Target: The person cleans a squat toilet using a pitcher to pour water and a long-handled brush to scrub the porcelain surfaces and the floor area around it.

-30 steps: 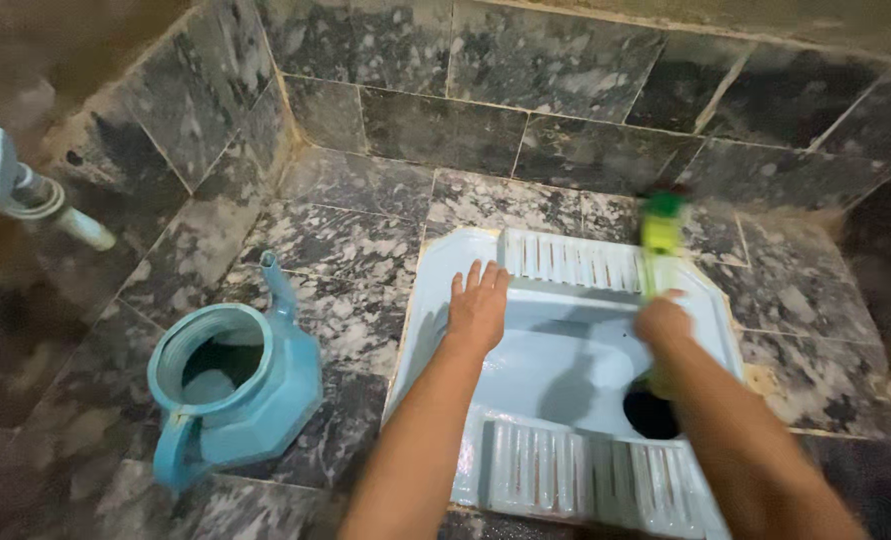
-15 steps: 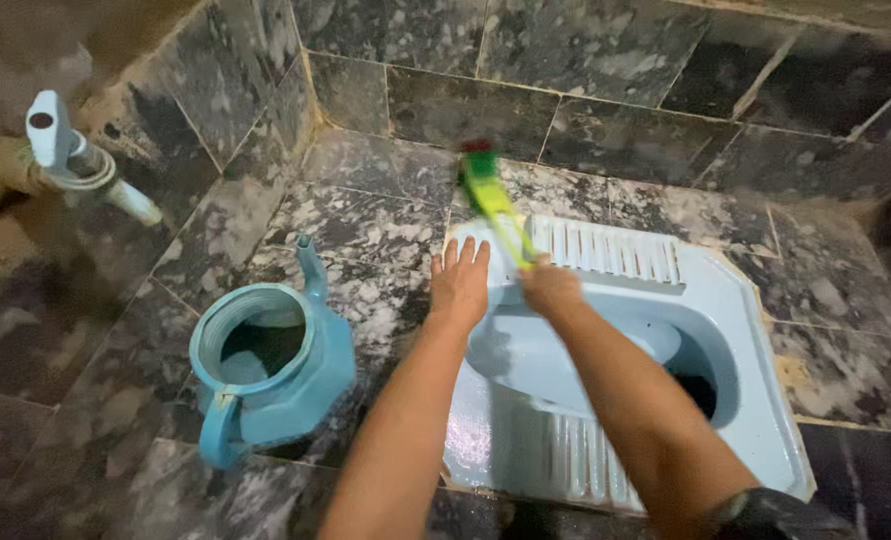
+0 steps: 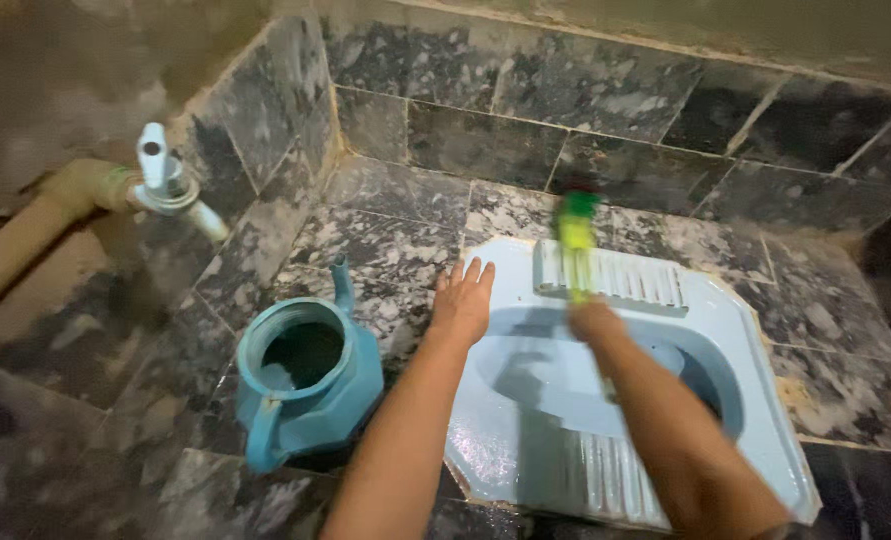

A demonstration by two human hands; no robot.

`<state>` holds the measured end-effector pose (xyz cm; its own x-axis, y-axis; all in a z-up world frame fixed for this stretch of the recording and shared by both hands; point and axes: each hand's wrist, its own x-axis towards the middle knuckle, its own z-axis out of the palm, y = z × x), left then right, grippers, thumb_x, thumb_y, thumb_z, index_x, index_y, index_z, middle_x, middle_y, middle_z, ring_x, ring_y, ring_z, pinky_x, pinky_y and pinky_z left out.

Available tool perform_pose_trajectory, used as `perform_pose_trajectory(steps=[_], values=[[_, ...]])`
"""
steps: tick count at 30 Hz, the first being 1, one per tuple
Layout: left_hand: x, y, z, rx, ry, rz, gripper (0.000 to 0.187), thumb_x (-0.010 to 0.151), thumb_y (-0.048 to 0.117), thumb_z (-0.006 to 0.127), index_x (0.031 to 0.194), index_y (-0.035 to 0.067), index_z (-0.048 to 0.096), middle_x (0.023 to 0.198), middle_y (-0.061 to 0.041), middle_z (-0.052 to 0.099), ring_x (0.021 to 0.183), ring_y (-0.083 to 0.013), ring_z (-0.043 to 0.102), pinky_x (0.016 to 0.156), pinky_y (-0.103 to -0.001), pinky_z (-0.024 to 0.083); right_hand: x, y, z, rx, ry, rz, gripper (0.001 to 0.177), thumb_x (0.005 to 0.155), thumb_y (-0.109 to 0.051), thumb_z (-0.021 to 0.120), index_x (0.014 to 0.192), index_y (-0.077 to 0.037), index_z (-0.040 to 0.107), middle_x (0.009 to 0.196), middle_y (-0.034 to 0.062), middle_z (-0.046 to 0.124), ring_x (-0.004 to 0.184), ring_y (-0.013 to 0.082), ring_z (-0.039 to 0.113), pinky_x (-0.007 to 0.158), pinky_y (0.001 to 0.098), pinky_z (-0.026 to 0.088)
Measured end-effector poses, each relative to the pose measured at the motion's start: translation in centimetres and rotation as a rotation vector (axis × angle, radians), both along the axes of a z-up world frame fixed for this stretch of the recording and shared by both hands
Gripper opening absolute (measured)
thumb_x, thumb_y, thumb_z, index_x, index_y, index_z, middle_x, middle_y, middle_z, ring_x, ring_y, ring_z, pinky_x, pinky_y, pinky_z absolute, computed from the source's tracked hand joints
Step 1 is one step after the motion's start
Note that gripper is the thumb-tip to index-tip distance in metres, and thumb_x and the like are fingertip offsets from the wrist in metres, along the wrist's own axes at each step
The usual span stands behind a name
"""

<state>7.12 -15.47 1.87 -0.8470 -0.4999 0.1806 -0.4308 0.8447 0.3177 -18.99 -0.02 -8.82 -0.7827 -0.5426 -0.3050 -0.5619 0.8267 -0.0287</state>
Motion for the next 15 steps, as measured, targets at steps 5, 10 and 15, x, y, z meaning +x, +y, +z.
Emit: perform_pose_trajectory(steps=[5,10,15], values=[[1.1,-1.0,0.8,-0.016,0.065,0.012,0.049,0.099,0.015,0.047,0.148,0.012,0.049,0.155,-0.013,0.046,0.147,-0.0375,0.037,0.114,-0.059,0.032,16.8,-6.5,-2.6,-0.270,-0.108,-0.087,0.064,0.097,-0.054,0.050,0.134,-0.001,0.054,0.136,0.0286,0.060,0.129,0.0428,0.058,0.110,0.0507,0.045],[3.5,-1.8,1.9,-0.064,0.029,0.002,0.044,0.101,0.013,0.047,0.144,0.013,0.054,0.155,-0.011,0.051,0.147,-0.0342,0.042,0.118,-0.055,0.036,13.3,0.0,-0.9,-0.122,-0.132,-0.121,0.058,0.102,-0.052,0.042,0.135,-0.005,0.048,0.125,0.0296,0.069,0.117,0.0440,0.068,0.105,0.0527,0.051],[7.1,-2.4,6.9,-0.120,-0.207,-0.001,0.051,0.096,0.022,0.057,0.146,0.016,0.052,0.159,-0.014,0.043,0.151,-0.0360,0.034,0.120,-0.062,0.025,13.0,3.4,0.3,-0.079,-0.243,-0.202,0.065,0.107,-0.048,0.033,0.139,0.008,0.034,0.114,0.0290,0.074,0.098,0.0417,0.082,0.087,0.0512,0.065]])
